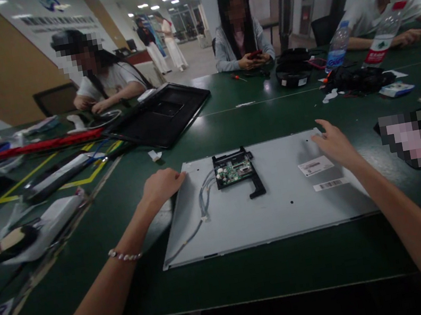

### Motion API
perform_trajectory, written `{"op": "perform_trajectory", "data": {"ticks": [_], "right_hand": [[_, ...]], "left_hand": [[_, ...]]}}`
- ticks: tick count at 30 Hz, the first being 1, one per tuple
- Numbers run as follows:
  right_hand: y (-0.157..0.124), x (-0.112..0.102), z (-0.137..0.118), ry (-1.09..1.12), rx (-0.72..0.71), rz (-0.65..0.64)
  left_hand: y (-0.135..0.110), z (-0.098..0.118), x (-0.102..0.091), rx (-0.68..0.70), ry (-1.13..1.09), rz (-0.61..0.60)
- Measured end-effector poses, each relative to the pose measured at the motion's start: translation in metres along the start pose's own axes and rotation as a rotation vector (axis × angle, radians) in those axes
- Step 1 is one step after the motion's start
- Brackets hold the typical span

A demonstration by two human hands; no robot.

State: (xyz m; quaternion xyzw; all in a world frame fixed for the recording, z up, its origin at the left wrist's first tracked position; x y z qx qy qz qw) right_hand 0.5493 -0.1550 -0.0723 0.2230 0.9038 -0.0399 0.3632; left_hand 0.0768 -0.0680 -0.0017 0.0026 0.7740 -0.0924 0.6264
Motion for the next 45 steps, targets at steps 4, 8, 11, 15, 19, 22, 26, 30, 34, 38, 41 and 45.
{"op": "perform_trajectory", "data": {"ticks": [4, 8, 11, 15, 19, 22, 26, 30, 34, 38, 41, 45], "right_hand": [[0.001, 0.010, 0.008, -0.245, -0.182, -0.040], [-0.003, 0.024, 0.015, -0.451, -0.266, -0.079], [-0.006, 0.028, 0.017, -0.528, -0.276, -0.090], [-0.010, 0.028, 0.014, -0.554, -0.275, -0.102], [-0.013, 0.028, 0.010, -0.585, -0.275, -0.095], [-0.016, 0.028, 0.008, -0.595, -0.282, -0.077], [-0.017, 0.027, 0.006, -0.618, -0.284, -0.074], [-0.016, 0.027, 0.006, -0.627, -0.285, -0.084], [-0.015, 0.027, 0.007, -0.659, -0.294, -0.088], [-0.014, 0.027, 0.006, -0.672, -0.294, -0.087], [-0.015, 0.027, 0.005, -0.666, -0.300, -0.084], [-0.017, 0.027, 0.004, -0.656, -0.310, -0.066]], "left_hand": [[0.000, 0.003, 0.001, 0.009, -0.013, -0.002], [0.002, 0.004, 0.004, 0.010, -0.018, 0.005], [0.001, 0.006, 0.004, -0.003, -0.011, 0.028], [-0.004, 0.012, 0.001, -0.021, -0.052, 0.140], [-0.006, 0.025, 0.000, 0.201, -0.345, 0.337], [-0.008, 0.039, 0.004, 0.503, -0.592, 0.281], [-0.014, 0.055, 0.011, 0.716, -0.703, 0.063], [-0.014, 0.063, 0.013, 0.790, -0.746, 0.017], [-0.012, 0.067, 0.014, 0.816, -0.784, 0.047], [-0.016, 0.073, 0.010, 0.815, -0.835, 0.054], [-0.024, 0.081, 0.006, 0.844, -0.872, 0.041], [-0.041, 0.096, 0.004, 0.888, -0.896, 0.015]]}}
Point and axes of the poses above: each hand's wrist, its own y-axis towards the middle knuckle, its own x-axis out of the palm, z = x × y, the point moved 2 cm from there along y, towards the middle knuckle, and after that the axes turned 2 degrees about -z, right-handed, at the moved point
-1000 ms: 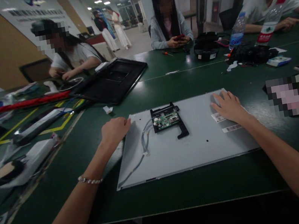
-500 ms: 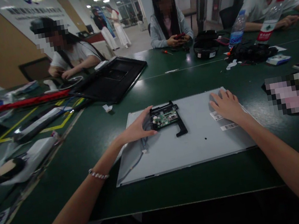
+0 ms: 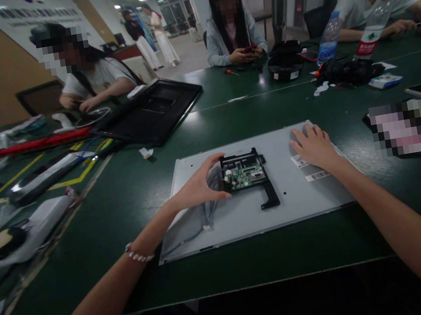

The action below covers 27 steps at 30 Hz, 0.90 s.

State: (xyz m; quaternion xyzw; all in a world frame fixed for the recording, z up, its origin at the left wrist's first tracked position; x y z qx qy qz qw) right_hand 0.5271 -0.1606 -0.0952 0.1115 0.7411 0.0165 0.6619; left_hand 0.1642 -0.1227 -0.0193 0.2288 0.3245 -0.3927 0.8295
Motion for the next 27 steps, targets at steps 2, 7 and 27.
{"op": "perform_trajectory", "data": {"ticks": [2, 7, 27], "right_hand": [[0.000, 0.000, 0.000, -0.004, 0.002, 0.002], [0.000, 0.000, 0.001, -0.004, 0.007, -0.005], [0.000, -0.001, -0.001, -0.021, 0.000, -0.040]], "left_hand": [[-0.001, 0.007, 0.008, 0.009, -0.013, -0.023], [-0.003, 0.016, 0.021, 0.038, -0.018, -0.060], [-0.017, -0.083, -0.059, -0.592, -0.037, 0.627]]}}
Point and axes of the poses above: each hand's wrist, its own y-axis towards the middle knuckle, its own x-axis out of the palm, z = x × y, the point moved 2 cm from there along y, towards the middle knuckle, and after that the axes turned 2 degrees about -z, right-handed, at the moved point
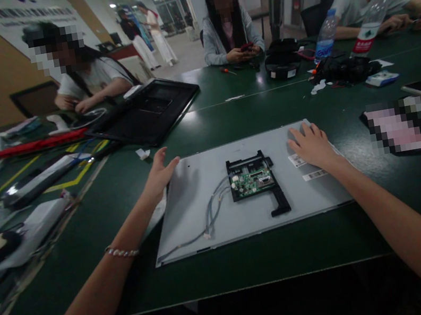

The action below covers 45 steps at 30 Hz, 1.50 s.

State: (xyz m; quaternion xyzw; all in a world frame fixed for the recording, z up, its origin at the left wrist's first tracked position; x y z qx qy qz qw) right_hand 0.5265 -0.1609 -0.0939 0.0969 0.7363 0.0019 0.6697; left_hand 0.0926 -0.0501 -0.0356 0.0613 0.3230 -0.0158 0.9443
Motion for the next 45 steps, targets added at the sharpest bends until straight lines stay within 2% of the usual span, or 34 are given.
{"op": "perform_trajectory", "data": {"ticks": [3, 6, 14, 22, 30, 34, 40, 45], "right_hand": [[0.000, 0.000, 0.001, -0.022, 0.000, -0.008], [-0.001, 0.000, 0.001, -0.032, 0.009, -0.015], [-0.004, -0.002, 0.001, -0.036, 0.006, -0.015], [-0.005, 0.000, 0.001, -0.047, -0.002, -0.010], [-0.008, -0.001, -0.002, -0.057, 0.022, -0.042], [-0.009, -0.001, -0.003, -0.056, 0.027, -0.052], [-0.011, -0.004, -0.006, -0.074, 0.034, -0.072], [-0.012, -0.006, -0.008, -0.077, 0.037, -0.078]], "left_hand": [[0.002, -0.006, 0.000, -0.108, -0.218, -0.007], [-0.004, 0.001, 0.005, -0.145, -0.370, -0.059], [-0.012, 0.013, 0.006, -0.166, -0.350, -0.041], [-0.013, 0.008, 0.011, -0.087, -0.148, -0.091], [-0.007, -0.001, 0.023, 0.149, 0.270, -0.108], [-0.008, -0.005, 0.030, 0.223, 0.456, -0.094], [-0.023, 0.004, 0.033, 0.293, 0.710, -0.135], [-0.030, 0.012, 0.033, 0.290, 0.796, -0.201]]}}
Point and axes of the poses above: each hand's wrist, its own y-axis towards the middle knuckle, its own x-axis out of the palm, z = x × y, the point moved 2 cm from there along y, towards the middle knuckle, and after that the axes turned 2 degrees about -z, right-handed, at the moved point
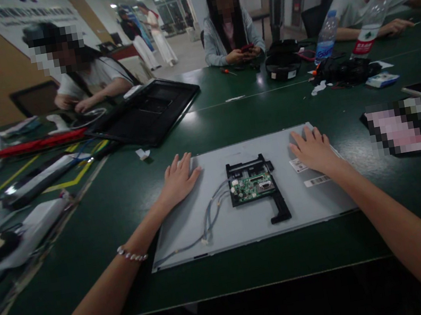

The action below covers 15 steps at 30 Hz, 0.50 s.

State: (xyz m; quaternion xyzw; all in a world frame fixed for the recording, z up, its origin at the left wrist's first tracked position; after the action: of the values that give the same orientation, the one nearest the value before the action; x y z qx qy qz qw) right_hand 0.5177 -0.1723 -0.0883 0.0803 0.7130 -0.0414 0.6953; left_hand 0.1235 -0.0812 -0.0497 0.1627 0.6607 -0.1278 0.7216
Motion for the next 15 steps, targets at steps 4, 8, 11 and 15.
{"op": "perform_trajectory", "data": {"ticks": [4, 8, 11, 15], "right_hand": [[0.000, 0.000, -0.001, 0.022, 0.001, 0.010], [-0.003, 0.000, -0.002, 0.055, -0.003, 0.035], [-0.004, -0.002, -0.001, 0.073, 0.008, 0.050], [-0.002, -0.010, -0.003, 0.136, 0.006, 0.076]], "left_hand": [[0.000, -0.001, 0.000, -0.009, -0.038, -0.010], [-0.001, -0.002, -0.001, -0.010, -0.090, -0.003], [-0.001, -0.001, -0.002, -0.007, -0.091, -0.013], [-0.002, -0.001, -0.003, 0.004, -0.096, -0.008]]}}
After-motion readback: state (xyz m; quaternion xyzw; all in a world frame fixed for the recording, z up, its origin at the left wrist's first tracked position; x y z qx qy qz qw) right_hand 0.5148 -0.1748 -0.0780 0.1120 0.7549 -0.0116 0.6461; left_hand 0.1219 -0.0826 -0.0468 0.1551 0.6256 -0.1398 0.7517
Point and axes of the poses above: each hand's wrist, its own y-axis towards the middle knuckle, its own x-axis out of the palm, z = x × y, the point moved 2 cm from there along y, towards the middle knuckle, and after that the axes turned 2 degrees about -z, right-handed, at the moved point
